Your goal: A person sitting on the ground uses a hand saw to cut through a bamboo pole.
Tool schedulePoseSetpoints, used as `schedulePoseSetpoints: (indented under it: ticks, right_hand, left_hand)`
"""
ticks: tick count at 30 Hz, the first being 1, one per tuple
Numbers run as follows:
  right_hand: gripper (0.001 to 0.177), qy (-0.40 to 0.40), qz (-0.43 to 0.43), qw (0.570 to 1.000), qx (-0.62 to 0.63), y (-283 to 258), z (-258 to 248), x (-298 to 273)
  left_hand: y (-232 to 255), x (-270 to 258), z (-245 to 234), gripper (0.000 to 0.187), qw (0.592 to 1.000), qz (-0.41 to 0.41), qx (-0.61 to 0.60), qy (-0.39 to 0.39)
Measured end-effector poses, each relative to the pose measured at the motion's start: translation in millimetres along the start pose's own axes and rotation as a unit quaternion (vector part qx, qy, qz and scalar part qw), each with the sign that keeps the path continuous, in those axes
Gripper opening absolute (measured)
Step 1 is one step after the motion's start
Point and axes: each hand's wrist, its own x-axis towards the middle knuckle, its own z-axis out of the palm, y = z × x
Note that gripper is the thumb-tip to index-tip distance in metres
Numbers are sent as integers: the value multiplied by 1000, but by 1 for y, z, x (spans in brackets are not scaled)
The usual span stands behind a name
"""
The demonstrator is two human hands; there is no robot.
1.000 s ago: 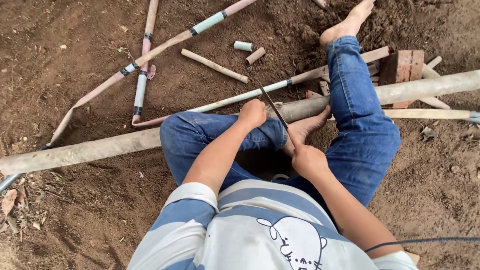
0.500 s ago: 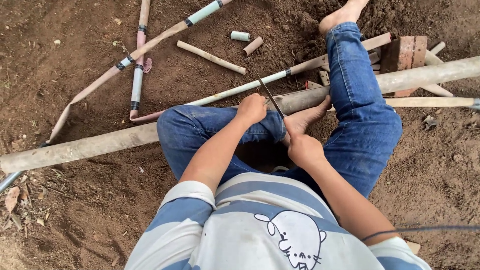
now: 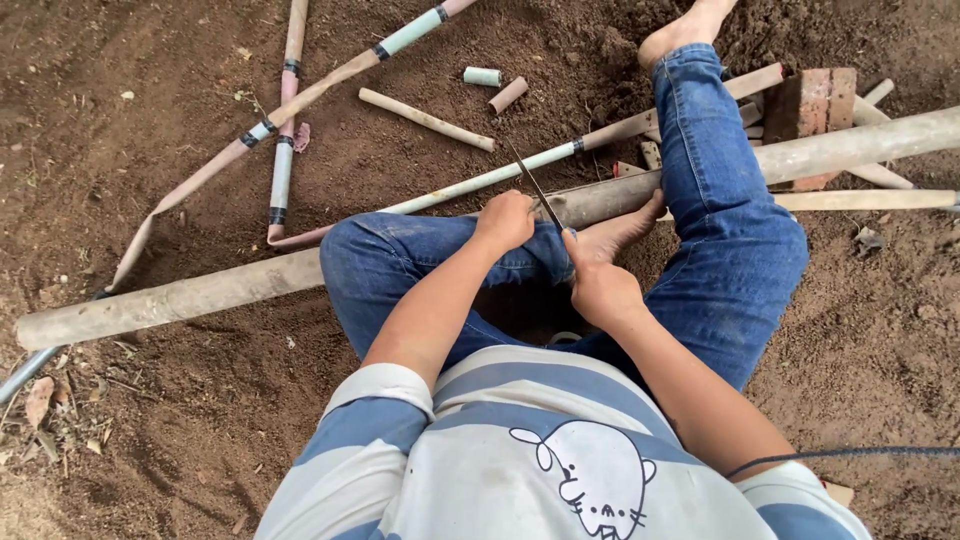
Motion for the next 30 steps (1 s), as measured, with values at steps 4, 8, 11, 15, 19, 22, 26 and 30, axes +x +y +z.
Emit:
schedulePoseSetpoints:
  ticks: [4,8,11,15,19,22,26,30]
  right_hand:
    - [77,-6,-9,1000,4,7,9,-25]
    - [72,-18,20,998,48,14,7,-39]
    - [71,-2,27,996,85,15,-1,-33]
    - [71,33,22,994,104,12,-13,-29]
    - [75,25,49,994,92,20,4,-25]
    - [75,28,59,992,108,20,9,-29]
    - [74,35,45,992,114,20,16,-26]
    - [73,29,37,992,113,23,24,-22]
  left_hand:
    - [-8,6,0,31,998,-34,-45,12]
    - [-4,8,-3,29,1000,-16,-14,-4]
    - [-3,5,-3,31,1000,-19,-21,-2]
    - [2,1,-4,34,1000,-8,-20,4]
    - [7,-1,-8,37,999,-6,-32,7]
    - [14,-7,-14,37,998,-7,-63,11]
    - [12,-4,-12,38,998,-11,-54,9]
    - [4,2,0,38,999,-16,-42,12]
